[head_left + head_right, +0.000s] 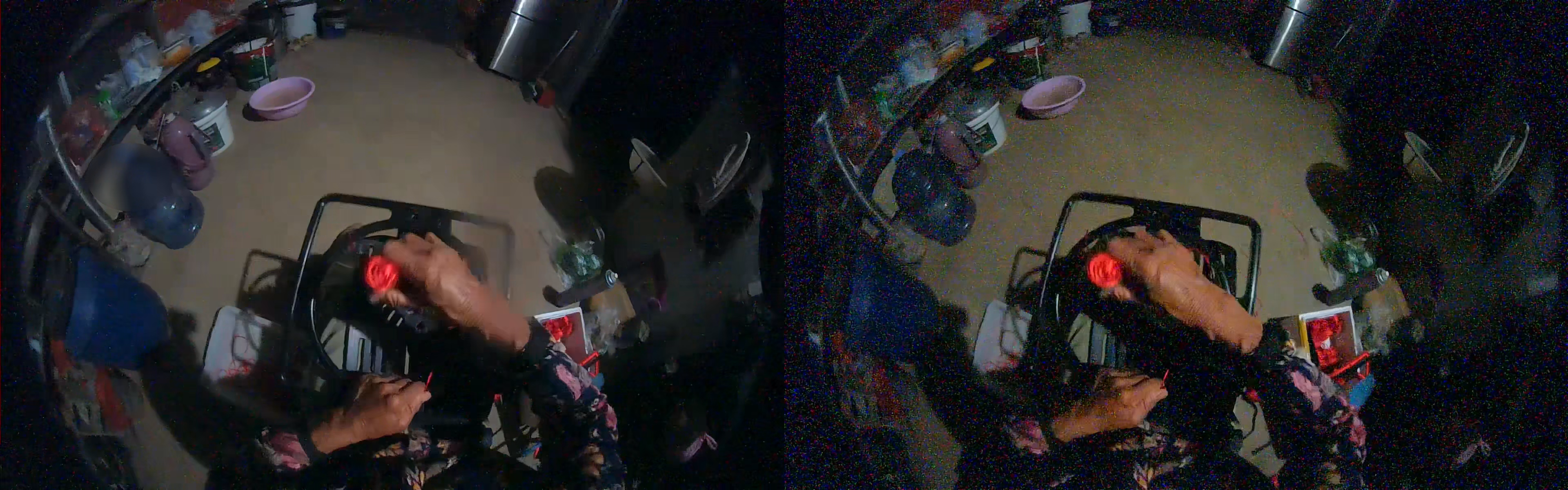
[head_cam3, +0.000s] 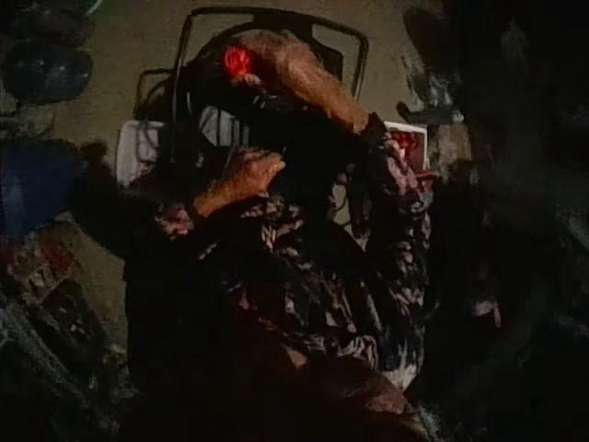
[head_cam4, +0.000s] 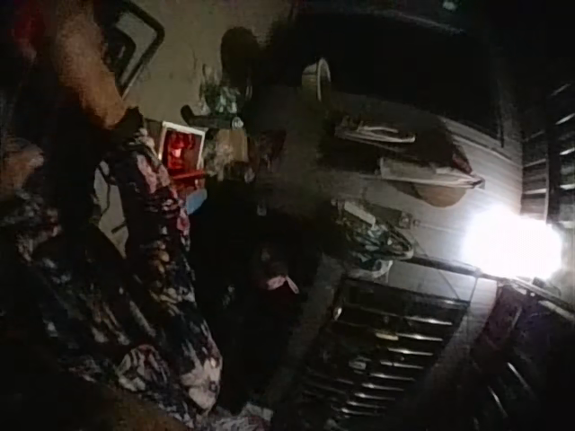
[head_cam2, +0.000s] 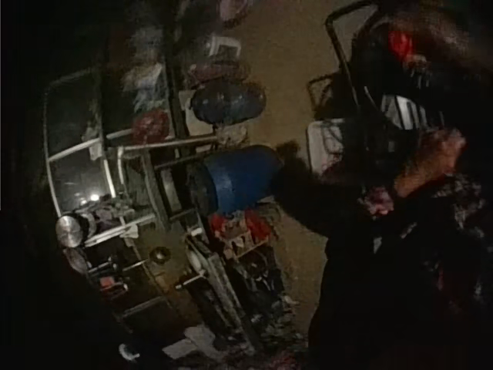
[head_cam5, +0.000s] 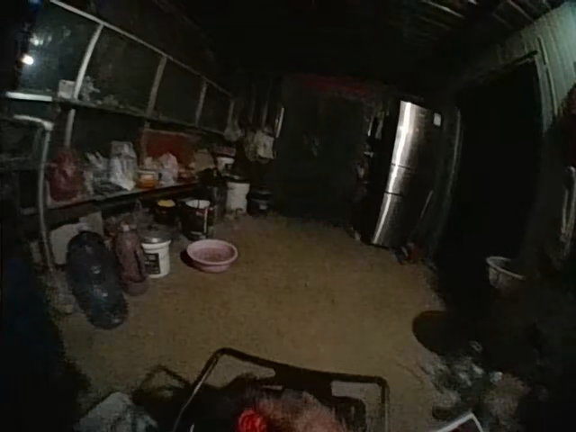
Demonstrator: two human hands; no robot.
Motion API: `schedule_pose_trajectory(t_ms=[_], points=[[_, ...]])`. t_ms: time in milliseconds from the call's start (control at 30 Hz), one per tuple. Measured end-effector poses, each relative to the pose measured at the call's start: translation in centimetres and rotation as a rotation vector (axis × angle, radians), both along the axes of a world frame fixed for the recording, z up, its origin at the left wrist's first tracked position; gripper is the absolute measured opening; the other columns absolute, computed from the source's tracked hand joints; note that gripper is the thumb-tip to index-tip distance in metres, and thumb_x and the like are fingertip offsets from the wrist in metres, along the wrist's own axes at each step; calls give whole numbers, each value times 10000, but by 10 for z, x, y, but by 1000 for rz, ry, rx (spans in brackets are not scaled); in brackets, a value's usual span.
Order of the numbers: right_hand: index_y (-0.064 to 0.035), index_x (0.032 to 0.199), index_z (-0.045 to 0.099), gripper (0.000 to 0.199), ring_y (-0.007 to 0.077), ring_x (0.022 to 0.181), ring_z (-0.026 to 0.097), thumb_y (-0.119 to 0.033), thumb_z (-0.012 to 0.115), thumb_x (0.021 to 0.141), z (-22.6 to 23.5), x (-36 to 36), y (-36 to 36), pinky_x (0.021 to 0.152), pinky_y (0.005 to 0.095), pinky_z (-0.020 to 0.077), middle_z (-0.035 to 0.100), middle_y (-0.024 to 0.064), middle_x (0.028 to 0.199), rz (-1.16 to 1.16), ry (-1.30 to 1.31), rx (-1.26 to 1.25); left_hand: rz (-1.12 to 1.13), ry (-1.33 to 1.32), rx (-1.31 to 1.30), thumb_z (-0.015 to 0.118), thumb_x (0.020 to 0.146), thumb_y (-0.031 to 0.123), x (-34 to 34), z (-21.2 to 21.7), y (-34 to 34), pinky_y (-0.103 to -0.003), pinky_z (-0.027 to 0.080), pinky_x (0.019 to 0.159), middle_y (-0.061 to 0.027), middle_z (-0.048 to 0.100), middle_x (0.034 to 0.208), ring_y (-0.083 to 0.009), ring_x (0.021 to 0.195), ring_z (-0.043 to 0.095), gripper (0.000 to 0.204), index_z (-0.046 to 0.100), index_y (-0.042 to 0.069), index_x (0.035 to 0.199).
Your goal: The person wraps red cord around the rim of a black frame by hand, secures the end, and picks up loose strands of cord from the floor.
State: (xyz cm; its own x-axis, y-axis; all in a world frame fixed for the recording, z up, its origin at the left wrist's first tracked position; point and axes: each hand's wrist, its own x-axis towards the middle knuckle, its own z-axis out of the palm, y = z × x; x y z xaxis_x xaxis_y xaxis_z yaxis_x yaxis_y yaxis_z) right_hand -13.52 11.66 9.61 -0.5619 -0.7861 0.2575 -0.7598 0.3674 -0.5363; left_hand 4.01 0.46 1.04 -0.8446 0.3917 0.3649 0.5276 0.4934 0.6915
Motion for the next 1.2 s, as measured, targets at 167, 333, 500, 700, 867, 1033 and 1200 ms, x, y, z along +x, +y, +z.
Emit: schedule_pose_trajectory(t_ms=[167,333,500,700,867,1033,1200], points=[[-168,1269,509,568,299,1154,511,-259,702,743,-68,7,15,972,489,386,580,57,1188,166,458,541,29,96,-129,655,836,169,11,6,-1,-372,486,492,-77,609,623,-251,555,625,154,569,69,759],[-175,1268,533,501,288,1253,451,-245,648,785,-85,16,27,1029,488,349,531,59,1298,180,211,611,42,114,-149,654,839,180,20,-4,0,-367,485,501,-73,595,617,-254,575,628,157,573,62,776],[-197,1208,555,379,261,1270,433,-233,546,831,-129,-1,67,1097,535,243,550,51,1298,247,1774,905,25,51,-187,658,835,186,24,2,2,-367,483,506,-68,587,623,-256,584,627,156,573,71,775],[-98,1184,590,409,311,1222,478,-177,542,785,-154,42,102,1097,426,316,570,137,1233,366,351,486,-6,183,-176,678,810,215,14,5,7,-338,450,469,-31,595,635,-204,542,601,117,638,107,793],[-45,1100,610,326,313,1057,551,-131,577,787,1,42,58,927,398,417,611,162,1080,346,-52,195,73,118,-251,640,837,191,0,13,-3,-381,487,517,-77,577,616,-263,578,615,138,571,96,765],[-20,1013,647,234,335,738,628,-98,623,794,29,61,74,650,406,495,654,158,881,-30,-67,36,38,121,-183,632,815,155,-26,7,-12,-404,480,520,-100,586,612,-284,583,614,154,551,94,699],[-91,1006,691,199,301,823,636,-156,657,820,-4,81,101,697,384,497,647,152,932,-13,-386,474,120,-17,-120,601,830,131,-30,-2,-17,-438,482,537,-131,595,610,-339,577,611,157,561,67,693]])
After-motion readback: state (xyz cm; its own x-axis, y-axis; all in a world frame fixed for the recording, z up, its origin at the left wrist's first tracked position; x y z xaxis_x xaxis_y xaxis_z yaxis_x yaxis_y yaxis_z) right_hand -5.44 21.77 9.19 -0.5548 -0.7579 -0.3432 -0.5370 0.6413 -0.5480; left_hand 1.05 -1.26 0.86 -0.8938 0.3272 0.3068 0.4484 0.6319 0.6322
